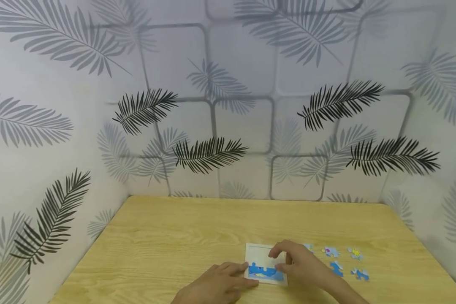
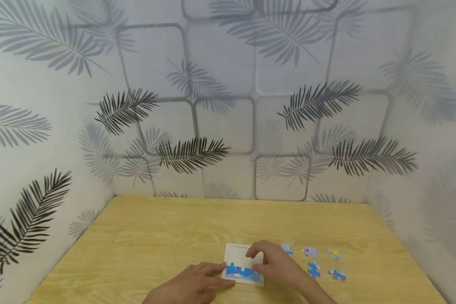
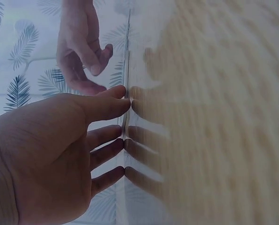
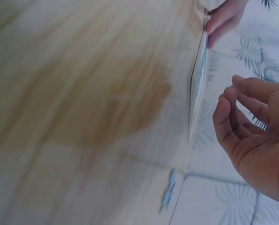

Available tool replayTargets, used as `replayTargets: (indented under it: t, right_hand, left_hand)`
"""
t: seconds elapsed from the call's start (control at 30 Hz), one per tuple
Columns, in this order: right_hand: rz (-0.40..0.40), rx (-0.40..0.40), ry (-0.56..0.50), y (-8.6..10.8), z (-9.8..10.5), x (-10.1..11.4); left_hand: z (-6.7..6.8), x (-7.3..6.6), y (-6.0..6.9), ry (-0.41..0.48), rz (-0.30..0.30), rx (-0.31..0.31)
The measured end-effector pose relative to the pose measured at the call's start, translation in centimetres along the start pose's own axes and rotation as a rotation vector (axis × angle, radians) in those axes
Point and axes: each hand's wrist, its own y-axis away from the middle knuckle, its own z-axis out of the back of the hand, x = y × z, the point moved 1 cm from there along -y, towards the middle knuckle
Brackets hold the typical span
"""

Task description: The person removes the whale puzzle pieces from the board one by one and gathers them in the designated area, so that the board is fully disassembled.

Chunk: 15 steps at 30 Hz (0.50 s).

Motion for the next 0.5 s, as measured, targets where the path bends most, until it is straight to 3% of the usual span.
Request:
replayTargets:
  t: [0.3, 0.5]
  right_hand:
    - [0.001, 0.082, 0.008, -2.3, -2.8, 1.7]
    - [0.025, 0.090, 0.032, -3.1, -3.7, 1.6]
  left_hand:
    - [-0.3, 0.1, 0.1, -0.022, -0.047, -0.018]
    - [0.0, 0.0, 0.1, -0.042, -0.031, -0.022]
